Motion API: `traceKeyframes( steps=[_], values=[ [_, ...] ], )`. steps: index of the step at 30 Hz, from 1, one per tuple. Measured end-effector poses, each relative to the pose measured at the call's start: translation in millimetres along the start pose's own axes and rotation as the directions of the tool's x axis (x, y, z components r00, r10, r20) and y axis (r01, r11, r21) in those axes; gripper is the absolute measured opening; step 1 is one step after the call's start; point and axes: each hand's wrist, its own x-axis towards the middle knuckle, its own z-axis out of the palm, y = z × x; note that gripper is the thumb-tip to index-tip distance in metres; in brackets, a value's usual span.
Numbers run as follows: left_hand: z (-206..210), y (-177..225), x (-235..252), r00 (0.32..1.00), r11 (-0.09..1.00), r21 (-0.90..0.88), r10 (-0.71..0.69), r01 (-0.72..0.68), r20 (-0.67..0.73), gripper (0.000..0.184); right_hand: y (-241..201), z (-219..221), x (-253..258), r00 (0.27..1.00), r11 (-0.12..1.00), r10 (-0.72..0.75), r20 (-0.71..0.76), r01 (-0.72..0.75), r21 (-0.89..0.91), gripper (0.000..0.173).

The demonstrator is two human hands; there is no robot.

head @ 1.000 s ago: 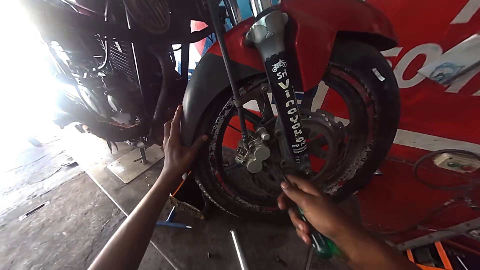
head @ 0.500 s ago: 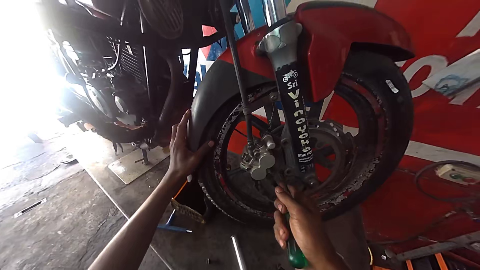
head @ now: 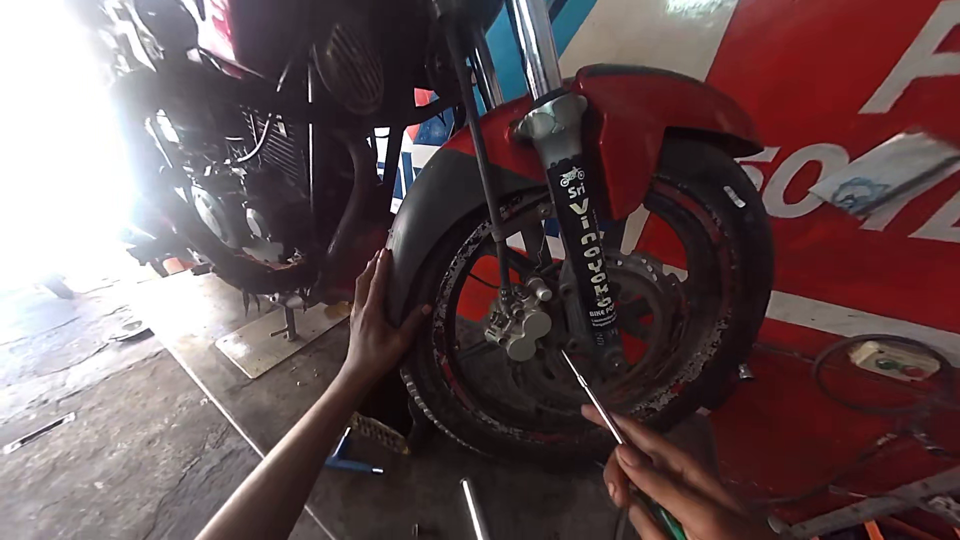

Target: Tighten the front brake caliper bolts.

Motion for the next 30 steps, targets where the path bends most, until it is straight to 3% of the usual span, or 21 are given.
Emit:
traceKeyframes(
  steps=[3,6,10,13,18,22,30],
  values=[
    [-6,-6,4,0.997,0.973,-0.224,-0.048,0.06,0.059,0.096,9,-1,16,0.999,0.999,-0.053,0.003,0.053,0.004,0.045],
    [-10,-19,15,0.973,0.791,-0.567,-0.175,0.23,0.15,0.08,9,6,48,0.998,0.997,-0.052,-0.021,0.053,0.05,0.042],
    [-2,-14,25,0.873,0.667,-0.563,-0.388,0.488,0.296,0.068,16,14,67,0.999,0.976,-0.047,0.024,0.041,0.215,0.032],
    [-2,-2,26,0.802,0.609,-0.523,-0.482,0.596,0.352,0.064,26,-13,72,0.978,0.936,-0.047,0.202,-0.027,0.35,0.031],
    [3,-7,28,0.793,0.566,-0.572,-0.531,0.594,0.298,0.062,30,-47,86,0.932,0.94,-0.051,0.359,-0.077,0.332,0.03],
    [3,0,26,0.798,0.51,-0.641,-0.524,0.573,0.297,0.058,51,-61,101,0.886,0.899,-0.137,0.443,-0.076,0.431,0.028],
    [6,-11,24,0.817,0.505,-0.672,-0.504,0.542,0.28,0.057,65,-55,108,0.875,0.868,-0.185,0.447,-0.068,0.493,0.029]
  ],
)
